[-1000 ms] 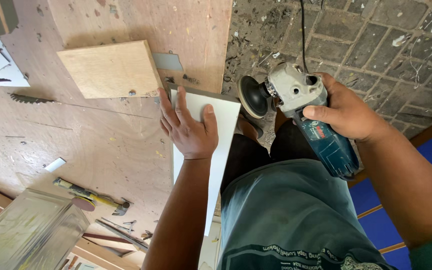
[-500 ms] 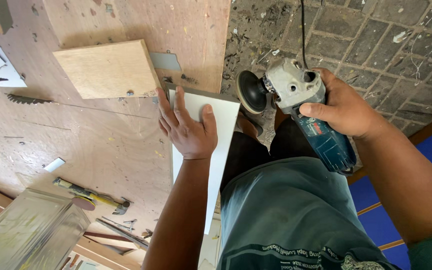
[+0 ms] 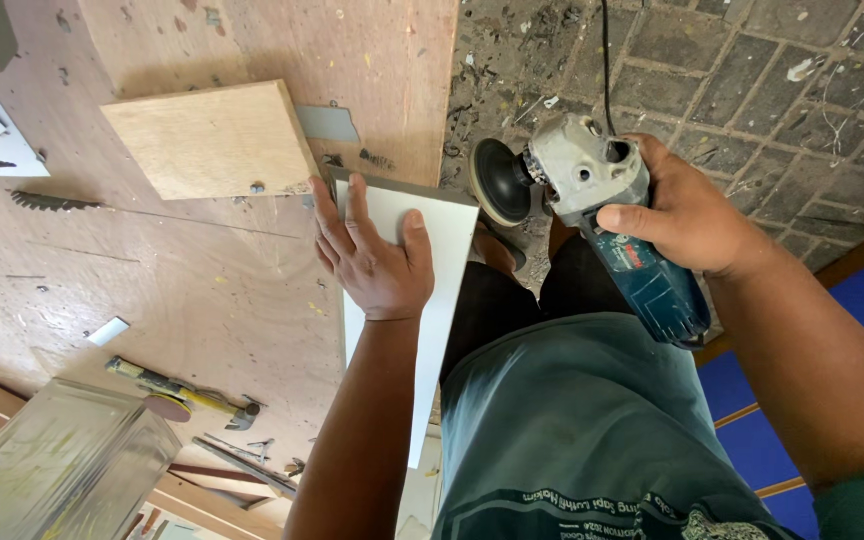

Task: The person sands the edges and surfaces of several wooden boards by hand using a power sander.

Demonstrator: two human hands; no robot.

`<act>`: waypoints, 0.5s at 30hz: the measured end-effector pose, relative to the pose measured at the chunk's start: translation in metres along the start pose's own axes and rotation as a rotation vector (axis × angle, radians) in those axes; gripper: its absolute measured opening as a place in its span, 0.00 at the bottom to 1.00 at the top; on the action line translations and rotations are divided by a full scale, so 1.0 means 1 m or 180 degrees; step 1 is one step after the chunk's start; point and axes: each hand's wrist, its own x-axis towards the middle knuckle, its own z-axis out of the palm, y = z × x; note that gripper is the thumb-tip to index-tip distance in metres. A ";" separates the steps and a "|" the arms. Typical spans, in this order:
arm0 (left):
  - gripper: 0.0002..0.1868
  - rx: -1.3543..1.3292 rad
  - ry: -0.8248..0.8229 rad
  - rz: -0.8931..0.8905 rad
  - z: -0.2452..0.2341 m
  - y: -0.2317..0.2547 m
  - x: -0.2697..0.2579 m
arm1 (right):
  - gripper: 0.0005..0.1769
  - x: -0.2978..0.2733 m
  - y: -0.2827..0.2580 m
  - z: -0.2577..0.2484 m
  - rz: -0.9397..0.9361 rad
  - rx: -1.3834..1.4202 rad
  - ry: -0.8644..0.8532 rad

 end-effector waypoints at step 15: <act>0.32 -0.0014 -0.0041 -0.0003 -0.001 -0.001 0.000 | 0.48 0.000 0.010 -0.002 -0.0089 0.0077 -0.0051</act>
